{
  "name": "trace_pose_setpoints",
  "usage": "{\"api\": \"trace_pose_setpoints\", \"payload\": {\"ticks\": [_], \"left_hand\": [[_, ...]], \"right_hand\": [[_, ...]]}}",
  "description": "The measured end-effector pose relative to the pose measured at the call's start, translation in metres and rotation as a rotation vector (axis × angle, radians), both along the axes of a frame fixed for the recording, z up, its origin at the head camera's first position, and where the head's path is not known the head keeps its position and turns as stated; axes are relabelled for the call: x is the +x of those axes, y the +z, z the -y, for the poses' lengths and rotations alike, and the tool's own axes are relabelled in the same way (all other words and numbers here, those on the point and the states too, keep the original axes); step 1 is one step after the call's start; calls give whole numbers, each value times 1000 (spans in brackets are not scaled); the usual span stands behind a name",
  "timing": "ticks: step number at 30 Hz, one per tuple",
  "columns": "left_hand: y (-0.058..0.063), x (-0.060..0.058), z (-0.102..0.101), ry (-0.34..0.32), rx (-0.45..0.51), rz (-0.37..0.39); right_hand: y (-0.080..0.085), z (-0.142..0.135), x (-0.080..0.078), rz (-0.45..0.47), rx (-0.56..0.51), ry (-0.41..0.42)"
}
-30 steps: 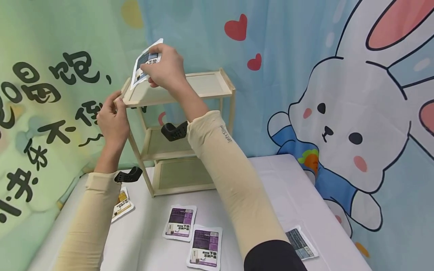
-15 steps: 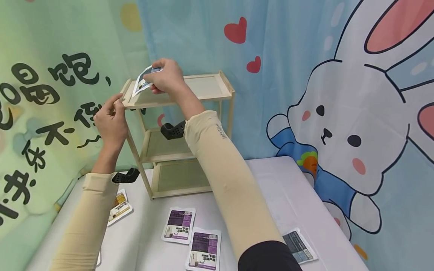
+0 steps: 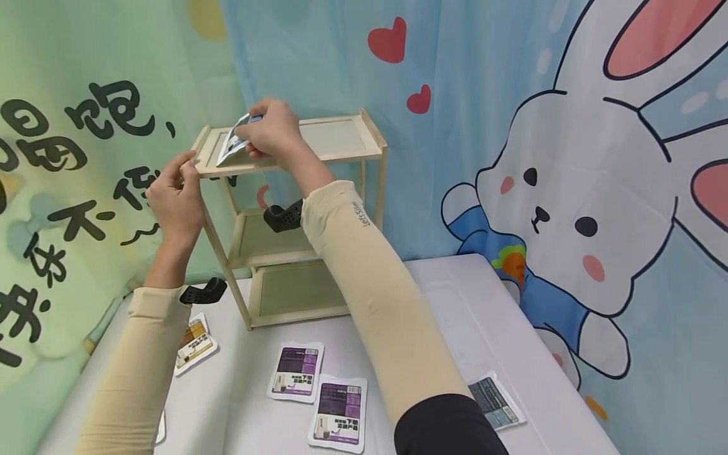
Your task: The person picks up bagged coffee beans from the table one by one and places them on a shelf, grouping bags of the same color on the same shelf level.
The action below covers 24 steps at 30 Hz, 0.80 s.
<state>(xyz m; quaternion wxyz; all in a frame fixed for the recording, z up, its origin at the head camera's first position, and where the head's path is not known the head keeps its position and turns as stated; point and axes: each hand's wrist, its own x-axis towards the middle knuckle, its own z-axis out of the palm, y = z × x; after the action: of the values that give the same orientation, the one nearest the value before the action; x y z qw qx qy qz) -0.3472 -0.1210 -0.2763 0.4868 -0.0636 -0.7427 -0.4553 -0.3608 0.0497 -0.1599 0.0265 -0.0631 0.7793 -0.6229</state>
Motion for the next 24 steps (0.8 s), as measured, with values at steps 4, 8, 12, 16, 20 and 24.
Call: {"api": "trace_pose_setpoints", "payload": {"ticks": [4,8,12,16,20,24], "left_hand": [[-2,1,-1,-9,0,8],[-3,1,-1,-26,4,3],[-2,0,0,-34,10,-9],[-2,-1,1,-27,-2,-14],[-2,-1,1,-30,-2,-19],[-1,0,1,-40,11,-23]], "right_hand": [[-4,1,-1,6,33,-12],[-6,1,-1,4,92,-33],[-3,2,1,-1,146,-28],[0,1,3,19,177,-22],[2,-3,4,37,216,-11],[3,-6,5,29,276,-6]]}}
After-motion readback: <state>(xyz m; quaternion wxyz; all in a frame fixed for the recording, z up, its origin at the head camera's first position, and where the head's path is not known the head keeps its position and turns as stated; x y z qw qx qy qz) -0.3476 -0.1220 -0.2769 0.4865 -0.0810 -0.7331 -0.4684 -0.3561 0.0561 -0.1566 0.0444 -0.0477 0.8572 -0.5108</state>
